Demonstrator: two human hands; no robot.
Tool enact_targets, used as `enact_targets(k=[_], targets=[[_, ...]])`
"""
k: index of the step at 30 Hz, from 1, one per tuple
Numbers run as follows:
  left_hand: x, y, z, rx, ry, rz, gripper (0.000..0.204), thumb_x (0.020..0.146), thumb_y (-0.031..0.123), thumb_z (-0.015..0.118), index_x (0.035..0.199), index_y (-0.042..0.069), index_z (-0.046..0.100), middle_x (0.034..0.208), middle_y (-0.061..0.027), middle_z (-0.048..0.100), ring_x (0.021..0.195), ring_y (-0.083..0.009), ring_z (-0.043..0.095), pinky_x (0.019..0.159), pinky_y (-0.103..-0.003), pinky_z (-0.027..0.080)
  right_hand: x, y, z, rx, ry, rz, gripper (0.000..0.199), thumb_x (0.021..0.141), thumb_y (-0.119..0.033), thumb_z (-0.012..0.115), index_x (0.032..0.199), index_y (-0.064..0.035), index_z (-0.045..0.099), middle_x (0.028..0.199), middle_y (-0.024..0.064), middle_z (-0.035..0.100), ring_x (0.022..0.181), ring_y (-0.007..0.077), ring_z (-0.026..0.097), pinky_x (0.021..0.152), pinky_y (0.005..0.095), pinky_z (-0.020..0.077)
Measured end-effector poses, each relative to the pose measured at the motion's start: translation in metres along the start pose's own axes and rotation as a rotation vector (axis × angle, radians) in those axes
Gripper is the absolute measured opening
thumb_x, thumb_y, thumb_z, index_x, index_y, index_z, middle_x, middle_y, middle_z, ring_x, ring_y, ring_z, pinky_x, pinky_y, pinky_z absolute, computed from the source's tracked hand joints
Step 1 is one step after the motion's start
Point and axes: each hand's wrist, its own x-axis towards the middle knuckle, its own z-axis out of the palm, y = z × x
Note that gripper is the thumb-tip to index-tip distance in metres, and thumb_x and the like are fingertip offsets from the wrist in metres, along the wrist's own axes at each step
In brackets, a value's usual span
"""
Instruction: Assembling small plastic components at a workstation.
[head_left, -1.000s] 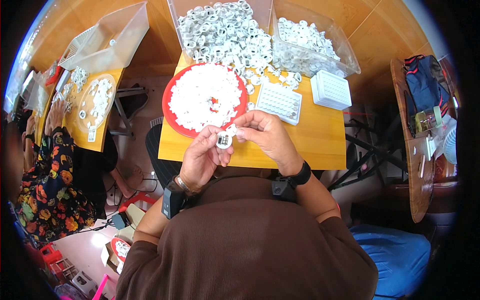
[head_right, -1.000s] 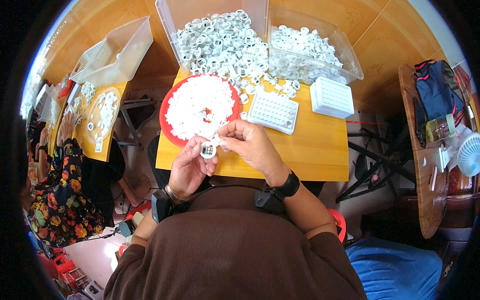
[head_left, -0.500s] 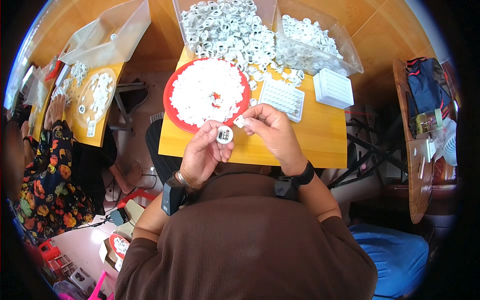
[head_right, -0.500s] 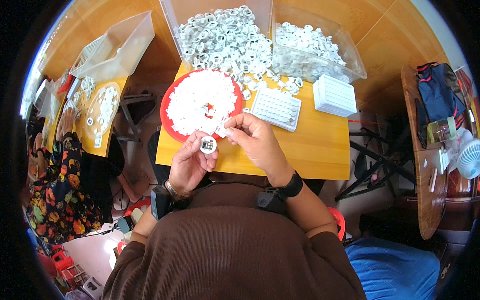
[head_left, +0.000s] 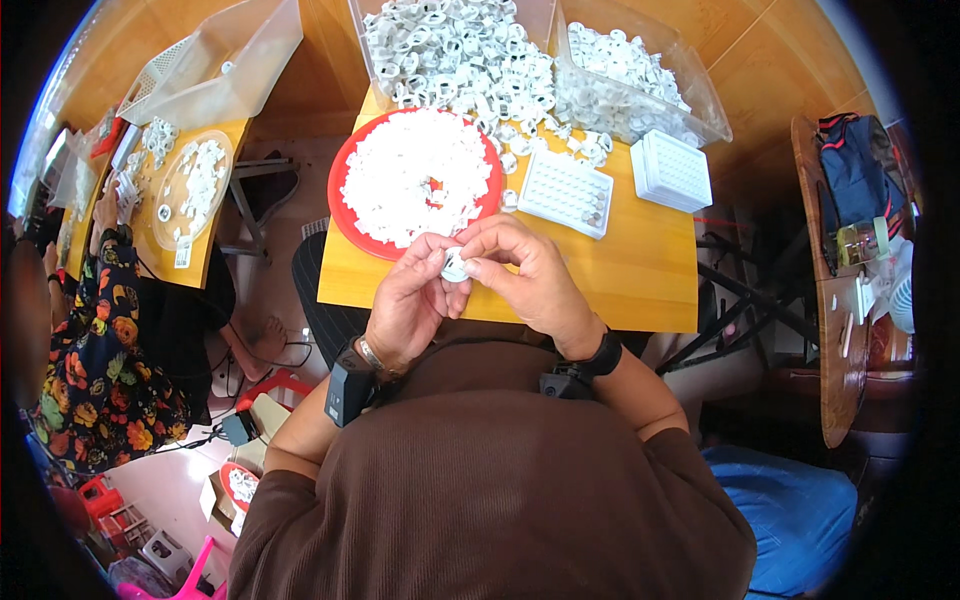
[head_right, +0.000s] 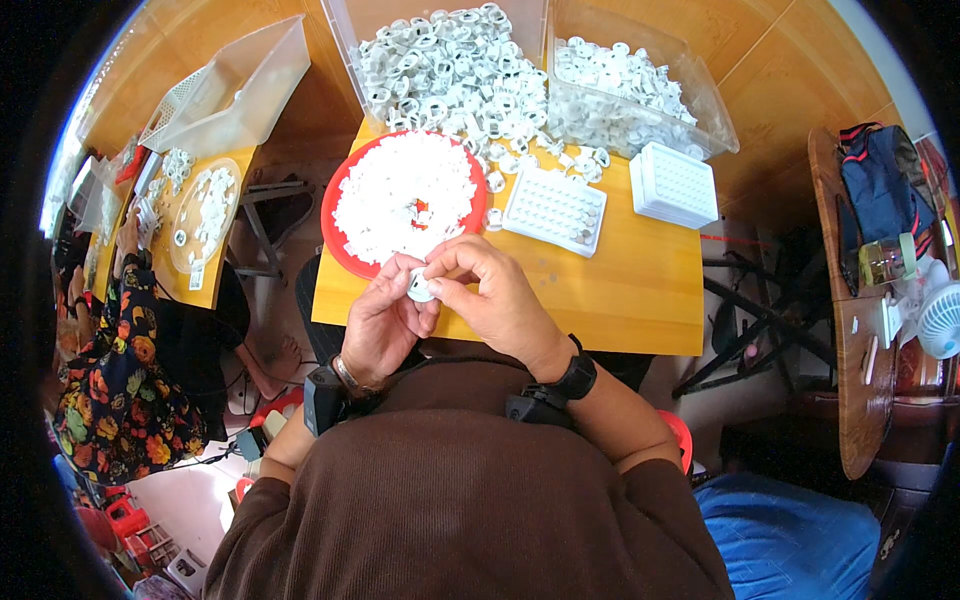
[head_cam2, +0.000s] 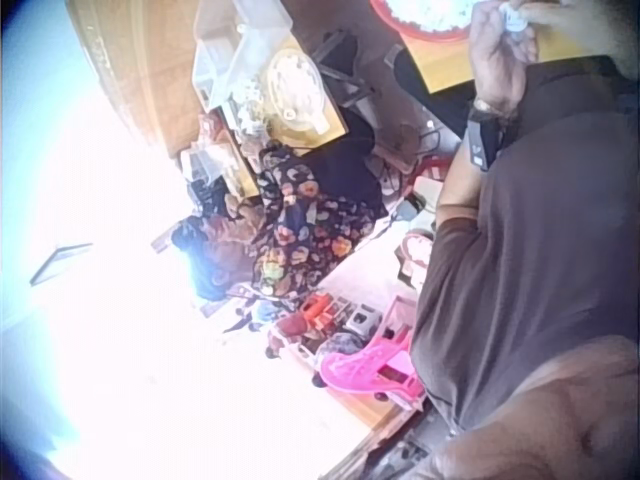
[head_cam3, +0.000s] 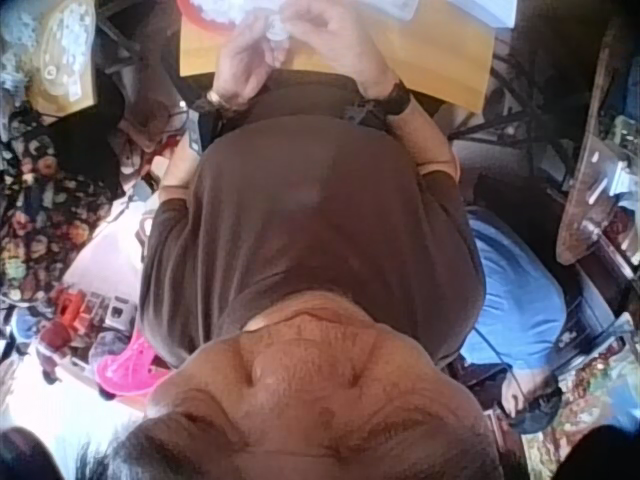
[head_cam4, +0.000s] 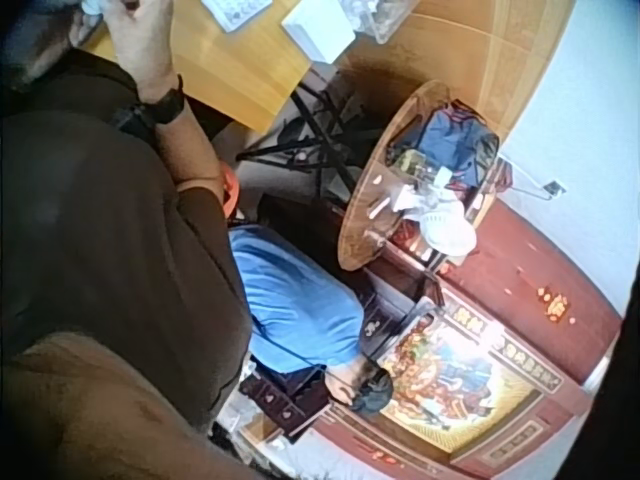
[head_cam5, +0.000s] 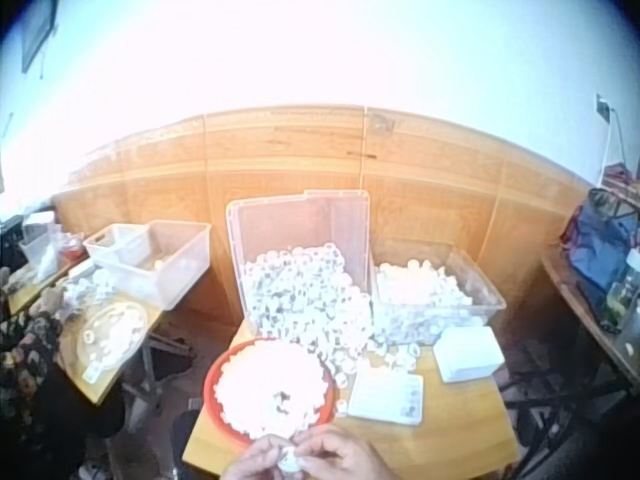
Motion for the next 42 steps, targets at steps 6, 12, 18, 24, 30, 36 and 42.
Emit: enact_targets(k=[6, 12, 18, 24, 30, 36, 42], targets=[[0.000, -0.002, 0.001, 0.039, 0.046, 0.006, 0.016, 0.098, 0.020, 0.048, 0.102, 0.004, 0.052, 0.081, -0.0080, 0.062, 0.063, -0.0120, 0.058, 0.057, -0.022, 0.048, -0.001, -0.005, 0.004, -0.119, 0.078, -0.087, 0.005, 0.084, 0.001, 0.064, 0.088, 0.0024, 0.063, 0.093, 0.0093, 0.061, 0.078, 0.0164, 0.064, 0.070, 0.0283, 0.0529], [0.001, -0.001, -0.003, 0.018, -0.006, -0.017, 0.016, 0.099, 0.019, 0.049, 0.104, 0.004, 0.053, 0.089, -0.0051, 0.062, 0.078, -0.0108, 0.064, 0.064, -0.022, 0.051, -0.002, -0.011, 0.007, -0.210, 0.125, -0.110, 0.005, 0.083, 0.001, 0.065, 0.084, 0.0030, 0.061, 0.088, 0.0093, 0.060, 0.075, 0.0163, 0.064, 0.067, 0.0275, 0.0525], [0.001, 0.000, 0.001, 0.101, 0.003, 0.009, 0.016, 0.099, 0.019, 0.050, 0.106, 0.005, 0.053, 0.089, -0.0052, 0.062, 0.076, -0.0109, 0.062, 0.064, -0.023, 0.051, -0.002, -0.009, 0.007, -0.121, 0.131, 0.013, 0.008, 0.083, 0.001, 0.065, 0.088, 0.0025, 0.059, 0.083, 0.0097, 0.062, 0.073, 0.0159, 0.065, 0.062, 0.0277, 0.0516], [0.002, 0.001, 0.011, 0.339, 0.040, 0.053, 0.022, 0.099, 0.016, 0.047, 0.114, 0.002, 0.055, 0.088, -0.0055, 0.062, 0.071, -0.0100, 0.057, 0.065, -0.023, 0.048, -0.005, -0.006, 0.006, -0.072, 0.190, 0.034, 0.012, 0.083, 0.000, 0.065, 0.093, 0.0014, 0.059, 0.080, 0.0108, 0.064, 0.072, 0.0169, 0.066, 0.060, 0.0278, 0.0513], [0.002, -0.003, 0.007, 0.530, 0.069, 0.099, 0.029, 0.097, 0.006, 0.044, 0.124, 0.000, 0.052, 0.093, -0.0040, 0.060, 0.076, -0.0096, 0.057, 0.069, -0.024, 0.049, -0.004, -0.015, 0.004, -0.424, 0.209, -0.142, 0.013, 0.082, -0.001, 0.066, 0.094, 0.0006, 0.060, 0.085, 0.0124, 0.062, 0.073, 0.0232, 0.066, 0.061, 0.0310, 0.0526], [-0.001, -0.002, 0.014, 0.547, 0.079, 0.060, 0.036, 0.094, -0.001, 0.044, 0.129, -0.001, 0.050, 0.093, -0.0051, 0.060, 0.078, -0.0107, 0.059, 0.071, -0.025, 0.051, -0.003, -0.016, 0.005, -0.550, 0.224, -0.180, 0.011, 0.082, 0.003, 0.064, 0.092, 0.0004, 0.059, 0.081, 0.0112, 0.059, 0.070, 0.0213, 0.064, 0.061, 0.0302, 0.0516], [-0.002, -0.002, 0.017, 0.602, 0.064, 0.023, 0.040, 0.091, -0.005, 0.043, 0.132, -0.002, 0.048, 0.099, -0.0069, 0.061, 0.080, -0.0117, 0.061, 0.074, -0.026, 0.052, -0.006, -0.014, 0.004, -0.556, 0.234, -0.104, 0.011, 0.081, 0.003, 0.061, 0.090, -0.0005, 0.056, 0.081, 0.0128, 0.059, 0.071, 0.0268, 0.063, 0.062, 0.0341, 0.0508]])
